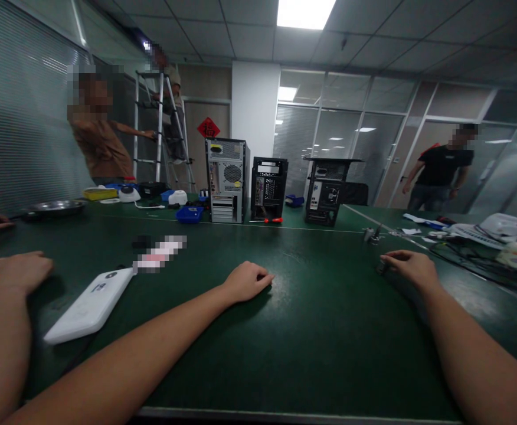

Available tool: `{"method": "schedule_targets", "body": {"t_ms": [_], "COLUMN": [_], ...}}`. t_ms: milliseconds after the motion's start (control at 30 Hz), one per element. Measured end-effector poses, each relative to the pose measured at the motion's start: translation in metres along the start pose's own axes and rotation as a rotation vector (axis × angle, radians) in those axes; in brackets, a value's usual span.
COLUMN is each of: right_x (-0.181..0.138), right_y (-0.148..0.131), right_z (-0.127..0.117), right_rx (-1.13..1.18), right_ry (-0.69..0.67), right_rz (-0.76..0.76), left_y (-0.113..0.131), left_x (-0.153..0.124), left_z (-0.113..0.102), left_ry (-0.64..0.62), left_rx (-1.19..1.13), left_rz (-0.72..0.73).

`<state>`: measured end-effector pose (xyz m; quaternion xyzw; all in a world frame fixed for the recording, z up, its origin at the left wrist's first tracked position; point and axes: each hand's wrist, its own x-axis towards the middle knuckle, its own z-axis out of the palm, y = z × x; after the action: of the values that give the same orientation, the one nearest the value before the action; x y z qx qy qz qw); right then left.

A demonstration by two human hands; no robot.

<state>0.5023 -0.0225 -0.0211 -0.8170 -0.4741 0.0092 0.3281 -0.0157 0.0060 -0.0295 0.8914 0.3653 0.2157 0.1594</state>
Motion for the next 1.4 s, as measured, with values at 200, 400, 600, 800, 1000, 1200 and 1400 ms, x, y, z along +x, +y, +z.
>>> {"method": "schedule_targets", "body": {"t_ms": [200,400,600,800,1000,1200,1400], "right_x": [-0.002,0.003,0.010,0.012,0.014,0.013,0.014], "right_y": [-0.005,-0.009,-0.004,-0.001,-0.002,-0.004,-0.003], "right_z": [-0.002,0.000,0.003,0.005,0.007,0.006,0.008], "right_rx": [-0.019,-0.085,-0.146,-0.175,-0.179,-0.196,-0.202], "right_ry": [-0.007,-0.043,-0.086,-0.077,-0.062,-0.106,-0.104], "right_rz": [-0.051,-0.119,-0.171,-0.201,-0.225,-0.187,-0.173], "left_y": [0.001,0.001,0.002,0.001,0.000,-0.002,-0.005], "left_x": [-0.001,0.000,-0.001,-0.001,-0.001,0.000,0.003], "left_z": [-0.001,0.000,-0.002,-0.001,0.000,0.002,0.005], "left_ry": [-0.001,0.008,0.005,0.004,0.008,0.008,0.010], "left_rx": [0.007,0.021,0.009,0.005,0.002,-0.005,0.012], "left_rz": [0.006,0.007,0.006,0.005,0.016,0.019,0.027]}}
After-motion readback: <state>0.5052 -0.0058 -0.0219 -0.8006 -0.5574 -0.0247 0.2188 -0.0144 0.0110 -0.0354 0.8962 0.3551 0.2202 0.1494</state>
